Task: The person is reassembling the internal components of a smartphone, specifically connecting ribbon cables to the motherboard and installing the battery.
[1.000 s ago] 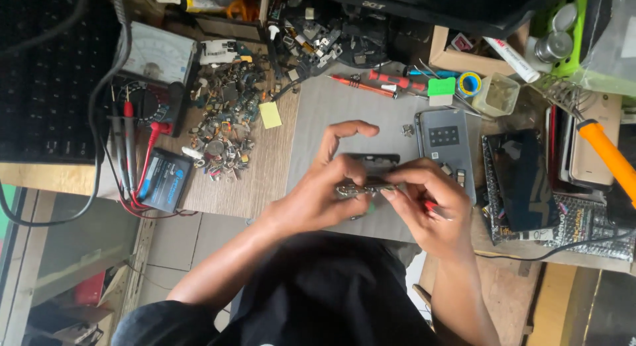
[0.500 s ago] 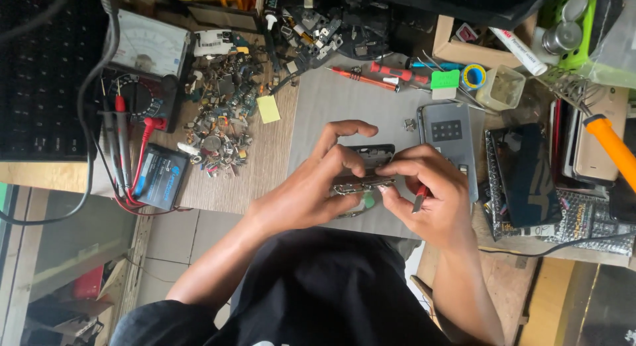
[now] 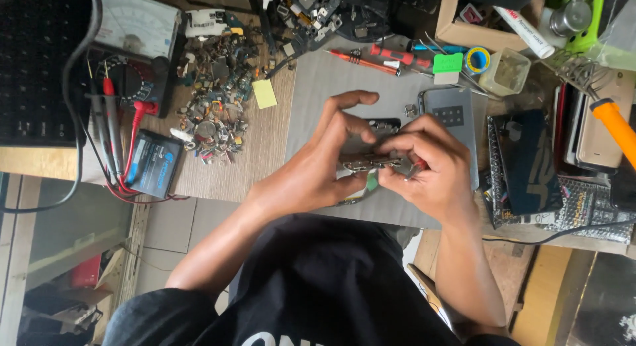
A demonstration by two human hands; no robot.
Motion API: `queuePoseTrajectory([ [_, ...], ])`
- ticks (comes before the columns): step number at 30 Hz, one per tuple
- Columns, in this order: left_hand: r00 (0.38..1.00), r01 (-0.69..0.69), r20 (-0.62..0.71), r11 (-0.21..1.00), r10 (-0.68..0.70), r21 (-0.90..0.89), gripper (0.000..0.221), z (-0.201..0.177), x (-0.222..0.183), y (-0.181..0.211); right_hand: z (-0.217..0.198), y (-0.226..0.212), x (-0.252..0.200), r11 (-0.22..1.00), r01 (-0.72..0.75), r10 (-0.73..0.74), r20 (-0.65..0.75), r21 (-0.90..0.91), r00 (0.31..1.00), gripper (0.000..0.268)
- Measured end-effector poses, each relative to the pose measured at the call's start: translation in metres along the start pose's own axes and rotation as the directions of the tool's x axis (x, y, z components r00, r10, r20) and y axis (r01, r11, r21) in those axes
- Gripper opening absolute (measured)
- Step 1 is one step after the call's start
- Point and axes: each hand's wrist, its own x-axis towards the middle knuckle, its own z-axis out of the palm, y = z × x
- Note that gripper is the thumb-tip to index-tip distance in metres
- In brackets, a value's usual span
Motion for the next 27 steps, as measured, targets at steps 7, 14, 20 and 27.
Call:
queuePoseTrajectory([
  [7, 0.993, 0.115, -0.003, 0.992, -0.115, 0.050, 0.035, -0.001, 0.000, 0.005, 0.003, 0.009, -0.001, 0.988, -0.066, 0.081, 0.109, -0.137, 0.991, 0.015],
  [14, 0.954, 0.225, -0.175, 0.967, -0.243, -0.115, 0.037, 0.012, -0.009, -0.008, 0.001, 0.009, 0.006, 0.986, -0.151, 0.159, 0.121, -0.074, 0.980, 0.012],
  [20, 0.903, 0.231, -0.297, 0.934, -0.310, -0.273, 0.033, 0.019, -0.017, -0.014, 0.012, 0.014, -0.009, 0.970, -0.215, 0.210, 0.060, 0.109, 0.976, 0.032],
  [27, 0.888, 0.199, -0.274, 0.845, -0.370, -0.496, 0.045, 0.022, -0.021, 0.011, 0.013, -0.004, -0.027, 0.937, -0.229, 0.237, -0.001, 0.264, 0.971, 0.030],
])
